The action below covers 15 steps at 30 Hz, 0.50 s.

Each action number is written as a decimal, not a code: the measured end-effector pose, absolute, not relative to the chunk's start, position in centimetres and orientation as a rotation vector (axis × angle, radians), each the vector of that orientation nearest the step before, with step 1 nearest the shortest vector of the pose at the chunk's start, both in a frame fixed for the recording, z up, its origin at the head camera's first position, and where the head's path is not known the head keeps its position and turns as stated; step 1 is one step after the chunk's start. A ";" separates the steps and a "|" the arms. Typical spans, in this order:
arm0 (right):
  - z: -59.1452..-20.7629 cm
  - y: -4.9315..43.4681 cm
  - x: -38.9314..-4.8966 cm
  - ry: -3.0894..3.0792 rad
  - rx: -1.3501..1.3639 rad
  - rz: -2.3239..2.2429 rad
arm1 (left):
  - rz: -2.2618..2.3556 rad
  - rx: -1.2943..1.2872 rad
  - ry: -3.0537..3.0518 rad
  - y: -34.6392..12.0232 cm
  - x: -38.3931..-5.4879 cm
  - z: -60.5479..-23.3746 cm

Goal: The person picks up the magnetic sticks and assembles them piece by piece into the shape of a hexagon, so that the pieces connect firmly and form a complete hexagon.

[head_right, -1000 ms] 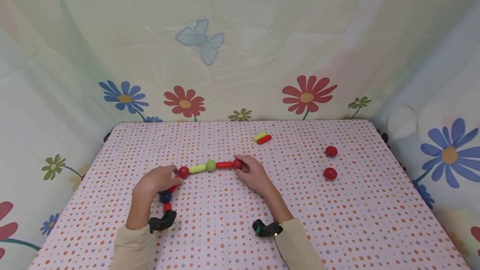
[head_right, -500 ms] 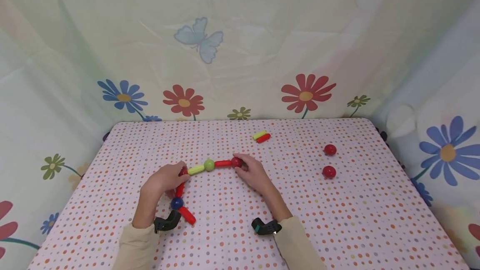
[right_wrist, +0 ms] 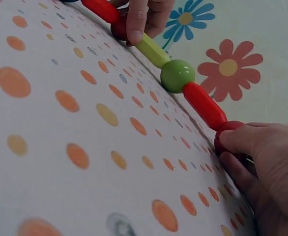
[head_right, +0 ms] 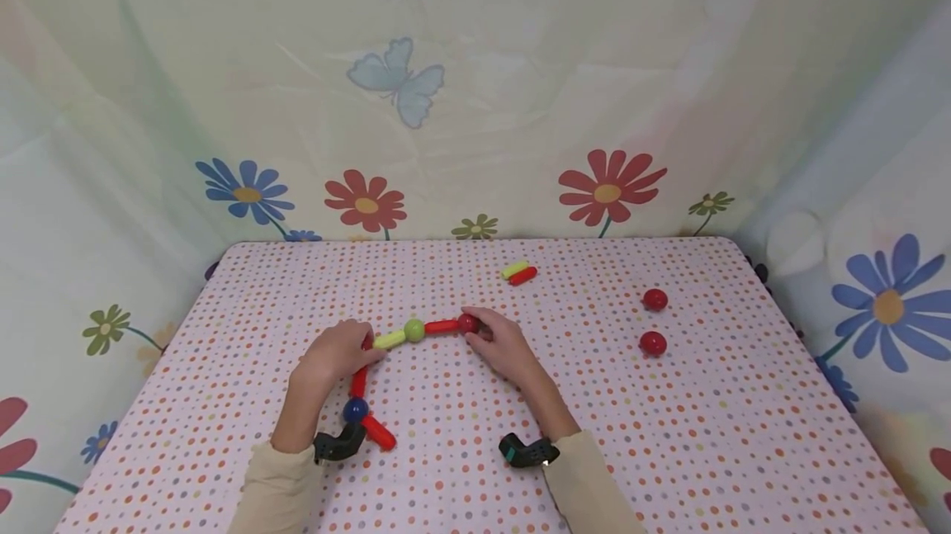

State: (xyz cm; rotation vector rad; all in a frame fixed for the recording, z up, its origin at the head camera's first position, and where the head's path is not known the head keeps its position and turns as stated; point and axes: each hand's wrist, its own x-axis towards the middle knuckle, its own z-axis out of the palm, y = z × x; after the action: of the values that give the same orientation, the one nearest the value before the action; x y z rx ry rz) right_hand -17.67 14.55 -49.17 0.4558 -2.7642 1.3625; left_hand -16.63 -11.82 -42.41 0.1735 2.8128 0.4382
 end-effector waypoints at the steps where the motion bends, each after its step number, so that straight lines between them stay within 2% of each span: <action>1: -49.2 14.6 -17.7 -2.762 0.458 1.364 | 0.448 0.169 2.810 -11.8 -16.6 -42.4; 15: -49.1 14.4 -17.5 -2.714 0.525 1.511 | 0.374 0.187 2.734 -11.1 -16.1 -41.8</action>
State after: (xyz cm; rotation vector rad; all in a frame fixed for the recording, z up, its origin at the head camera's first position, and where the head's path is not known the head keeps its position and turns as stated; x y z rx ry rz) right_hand -17.47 14.43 -49.07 0.5247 -2.7144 1.5107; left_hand -16.06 -11.09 -41.83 0.1872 2.7336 0.3742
